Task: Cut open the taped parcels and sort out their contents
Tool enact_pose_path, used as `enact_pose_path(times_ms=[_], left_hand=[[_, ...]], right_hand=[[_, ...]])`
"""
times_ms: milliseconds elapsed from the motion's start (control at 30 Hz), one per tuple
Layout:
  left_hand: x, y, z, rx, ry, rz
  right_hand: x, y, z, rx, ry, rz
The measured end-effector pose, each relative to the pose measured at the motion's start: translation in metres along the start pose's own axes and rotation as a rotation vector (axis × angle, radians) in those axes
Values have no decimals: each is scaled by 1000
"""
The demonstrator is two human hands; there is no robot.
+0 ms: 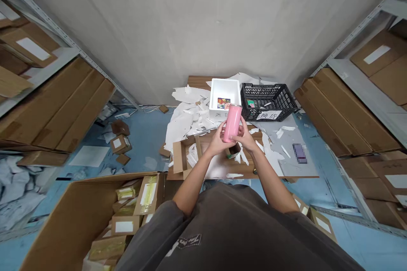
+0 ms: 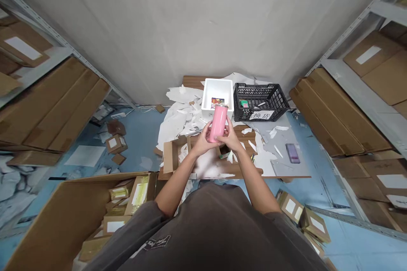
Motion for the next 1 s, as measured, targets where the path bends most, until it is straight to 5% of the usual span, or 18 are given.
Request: enact_pose_path(times_ms=[167, 333, 533, 667, 800, 1000], left_hand=[[-2, 0, -12, 83, 26, -21], [-6, -2, -14, -57, -66, -48], [-4, -8, -8, 16, -8, -52], [-3, -10, 2, -80, -86, -61], [-4, -6, 19, 29, 24, -59], [-6, -1, 51, -97, -19, -114]], right_hand=[[-3, 0, 4, -84, 147, -8], [-7, 4, 12, -32, 90, 27], [-12, 7, 7, -66, 191, -9], [-13, 11, -8, -44, 118, 54], [-17, 14, -26, -139, 172, 18], [-26, 10, -48, -129, 17, -10]])
Point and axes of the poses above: each hand's wrist, its own x-axis towards the middle knuckle, its own z-axis out of the palm, y = z × x, the point moved 2 cm from there along x, towards the middle knuckle, and after that the axes turned 1 degree about -z, right-handed, at the moved point
